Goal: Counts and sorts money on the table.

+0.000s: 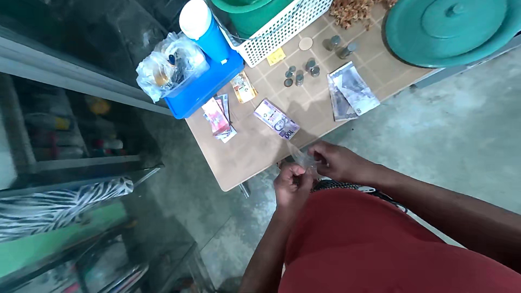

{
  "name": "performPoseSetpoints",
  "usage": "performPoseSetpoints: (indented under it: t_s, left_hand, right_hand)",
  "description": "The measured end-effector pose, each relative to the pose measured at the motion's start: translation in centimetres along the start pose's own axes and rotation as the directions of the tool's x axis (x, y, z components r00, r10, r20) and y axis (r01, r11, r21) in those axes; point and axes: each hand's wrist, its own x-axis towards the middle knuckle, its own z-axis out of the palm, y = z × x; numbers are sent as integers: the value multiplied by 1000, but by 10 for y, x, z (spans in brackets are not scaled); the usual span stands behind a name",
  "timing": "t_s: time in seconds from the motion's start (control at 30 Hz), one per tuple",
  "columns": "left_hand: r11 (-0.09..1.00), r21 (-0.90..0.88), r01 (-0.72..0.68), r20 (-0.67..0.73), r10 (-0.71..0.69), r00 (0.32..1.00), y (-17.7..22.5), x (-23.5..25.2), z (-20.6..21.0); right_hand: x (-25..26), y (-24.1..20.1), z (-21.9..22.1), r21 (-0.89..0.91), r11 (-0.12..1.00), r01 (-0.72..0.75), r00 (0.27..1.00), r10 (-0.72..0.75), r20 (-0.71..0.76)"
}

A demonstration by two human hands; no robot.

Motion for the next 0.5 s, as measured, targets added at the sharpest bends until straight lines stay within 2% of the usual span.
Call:
performPoseSetpoints:
  t_s: [0.07, 0.1, 0.17, 0.23, 0.3, 0.33, 0.4, 0.47, 0.5]
  left_hand:
    - [942, 287, -174, 38, 171, 985, -13, -3, -3]
    - [905, 373, -205, 108, 177, 978, -15, -5, -6]
    - [874, 449, -185, 225, 89, 970, -14, -9, -8]
    - [860, 496, -119, 247, -8, 969, -14, -10, -15]
    - [813, 582, 12, 163, -132, 978, -15, -8, -38]
    - [763, 642, 81, 80, -172, 982, -17, -8, -56]
    - [623, 749, 226, -123, -206, 971, -17, -7, -100]
    - [492, 809, 322, -314, -102, 944, -12, -3, -137]
    - [447, 833, 327, -359, -13, 933, -12, 0, -149]
  right_hand:
    - [2, -1, 2, -11, 1000, 28, 1000, -28, 0]
    - [3, 0, 3, 30, 997, 66, 996, -64, -59]
    - [5, 1, 0, 151, 986, 72, 994, -58, -93]
    - [10, 6, -5, 245, 968, 59, 996, -74, 54]
    - [19, 11, -10, 306, 952, -35, 972, -39, 232]
    - [25, 12, -11, 305, 948, -89, 971, 15, 238]
    - [43, 19, -10, 245, 960, -135, 989, 117, 86]
    - [72, 32, -5, 109, 983, -146, 982, 158, -104]
    - [89, 36, -2, 46, 985, -164, 969, 169, -182]
